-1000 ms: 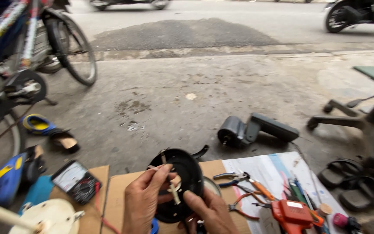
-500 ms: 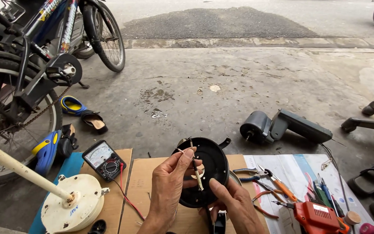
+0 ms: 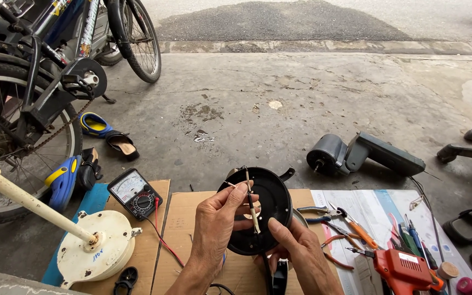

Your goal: Organizing and soldering internal electrical wiring during an appliance repair.

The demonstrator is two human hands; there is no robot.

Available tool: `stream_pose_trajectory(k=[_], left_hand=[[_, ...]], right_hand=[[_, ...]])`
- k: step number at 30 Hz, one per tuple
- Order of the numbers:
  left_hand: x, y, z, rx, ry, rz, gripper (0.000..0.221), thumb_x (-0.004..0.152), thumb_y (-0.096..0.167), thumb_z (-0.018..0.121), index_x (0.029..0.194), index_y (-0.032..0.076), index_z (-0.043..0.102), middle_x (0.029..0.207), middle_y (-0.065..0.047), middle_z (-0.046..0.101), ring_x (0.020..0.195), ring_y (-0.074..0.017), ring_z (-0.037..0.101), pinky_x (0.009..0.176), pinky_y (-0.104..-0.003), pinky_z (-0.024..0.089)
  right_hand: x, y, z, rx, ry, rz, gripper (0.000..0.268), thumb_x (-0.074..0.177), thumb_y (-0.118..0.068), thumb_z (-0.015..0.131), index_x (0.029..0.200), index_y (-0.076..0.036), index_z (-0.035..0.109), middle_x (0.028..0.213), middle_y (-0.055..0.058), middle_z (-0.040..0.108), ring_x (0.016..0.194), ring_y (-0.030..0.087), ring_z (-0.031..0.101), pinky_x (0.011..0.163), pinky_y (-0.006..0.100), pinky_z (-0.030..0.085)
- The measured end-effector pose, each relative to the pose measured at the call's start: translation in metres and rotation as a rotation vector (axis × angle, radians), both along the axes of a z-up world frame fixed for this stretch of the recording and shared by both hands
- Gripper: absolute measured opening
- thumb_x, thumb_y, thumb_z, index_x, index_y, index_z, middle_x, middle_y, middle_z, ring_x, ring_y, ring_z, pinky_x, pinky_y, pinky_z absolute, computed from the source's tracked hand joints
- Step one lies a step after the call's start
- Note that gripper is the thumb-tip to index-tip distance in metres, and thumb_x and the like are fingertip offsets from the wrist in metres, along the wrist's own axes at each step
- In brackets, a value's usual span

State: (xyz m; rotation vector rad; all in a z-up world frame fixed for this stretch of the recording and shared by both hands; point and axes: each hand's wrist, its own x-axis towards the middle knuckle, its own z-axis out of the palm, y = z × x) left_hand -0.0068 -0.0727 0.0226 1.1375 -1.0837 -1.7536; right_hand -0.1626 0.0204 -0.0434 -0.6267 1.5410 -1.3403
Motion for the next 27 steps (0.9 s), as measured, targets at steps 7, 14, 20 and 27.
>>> stream_pose_trajectory(k=[7,14,20,27], left_hand=[[0.0,0.002,0.003,0.001,-0.03,0.0,0.036,0.099,0.029,0.073,0.116,0.002,0.091,0.097,-0.016,0.089,0.087,-0.0223,0.083,0.072,-0.035,0.067],[0.001,0.001,0.002,0.017,-0.029,-0.001,0.037,0.098,0.029,0.075,0.117,0.001,0.091,0.097,-0.017,0.088,0.086,-0.0219,0.082,0.072,-0.034,0.067],[0.0,0.001,-0.001,0.009,-0.025,0.004,0.035,0.097,0.028,0.077,0.114,0.001,0.091,0.095,-0.017,0.088,0.085,-0.0217,0.082,0.071,-0.034,0.067],[0.001,0.001,-0.002,0.003,-0.003,0.002,0.035,0.097,0.027,0.077,0.115,0.001,0.091,0.095,-0.016,0.088,0.084,-0.0204,0.081,0.069,-0.032,0.065]], right_hand=[[0.0,0.0,-0.003,-0.007,0.023,0.002,0.052,0.101,-0.03,0.064,0.128,0.013,0.077,0.074,0.03,0.082,0.061,0.033,0.077,0.048,0.036,0.056],[0.0,0.0,-0.006,-0.026,-0.006,0.0,0.05,0.101,-0.028,0.065,0.129,0.011,0.077,0.077,0.03,0.082,0.062,0.033,0.077,0.049,0.036,0.056],[0.001,0.001,-0.004,-0.023,-0.023,0.001,0.049,0.102,-0.028,0.066,0.126,0.013,0.078,0.074,0.03,0.08,0.058,0.031,0.072,0.049,0.036,0.055],[0.0,0.001,-0.007,-0.024,-0.017,0.001,0.049,0.102,-0.029,0.066,0.128,0.011,0.078,0.074,0.025,0.077,0.057,0.029,0.069,0.05,0.037,0.057]])
